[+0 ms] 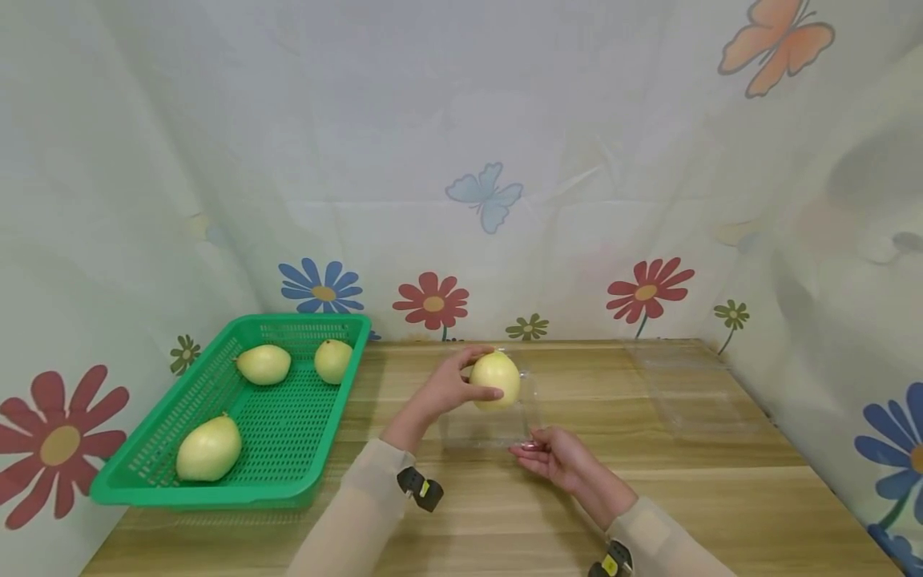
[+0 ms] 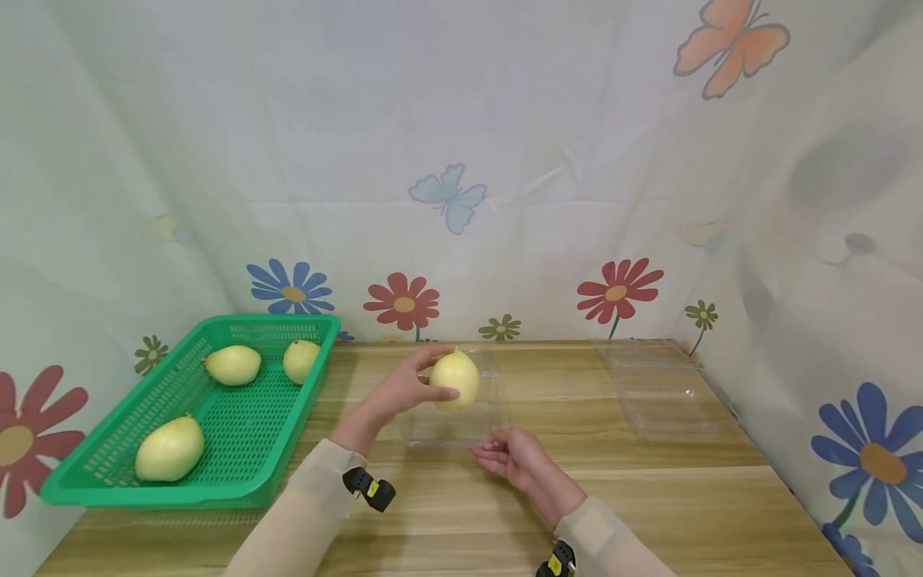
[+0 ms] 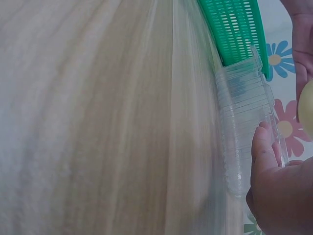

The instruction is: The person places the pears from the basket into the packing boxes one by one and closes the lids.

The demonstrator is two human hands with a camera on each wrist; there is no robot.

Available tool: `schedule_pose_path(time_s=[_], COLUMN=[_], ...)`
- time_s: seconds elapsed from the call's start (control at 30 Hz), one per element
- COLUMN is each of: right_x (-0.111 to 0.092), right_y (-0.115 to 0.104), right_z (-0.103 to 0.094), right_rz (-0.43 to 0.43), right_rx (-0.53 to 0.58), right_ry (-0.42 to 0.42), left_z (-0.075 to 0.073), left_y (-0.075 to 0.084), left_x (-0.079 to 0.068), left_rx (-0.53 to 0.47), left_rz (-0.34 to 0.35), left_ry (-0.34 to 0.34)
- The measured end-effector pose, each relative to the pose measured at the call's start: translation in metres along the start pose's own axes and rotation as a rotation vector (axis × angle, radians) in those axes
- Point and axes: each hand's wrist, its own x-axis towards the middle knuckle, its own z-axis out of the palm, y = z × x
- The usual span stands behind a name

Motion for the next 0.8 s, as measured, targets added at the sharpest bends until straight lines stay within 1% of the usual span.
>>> schedule_pose_path(time_s=[0.07, 0.33, 0.6, 0.8], right_x=[0.000, 0.000, 0.002, 0.002], right_y=[0.000, 0.000, 0.000, -0.001], right_z=[0.000, 0.001, 0.000, 0.001], right_rz=[0.000, 0.008, -0.001, 0.007], right_rx=[-0.001, -0.003, -0.010, -0.016], right_ry=[-0.001, 0.012, 0.012, 0.030], left_z=[0.003, 0.014, 0.023, 0.028], left_y=[-0.003, -0.014, -0.030, -0.036], left_x=[0.001, 0.003, 0.007, 0.006], left_rx=[-0.003, -0.032, -0.024, -0.008], left_rz=[-0.011, -0.008, -0.025, -0.029], left_ry=[-0.002, 0.000, 0.018, -0.011])
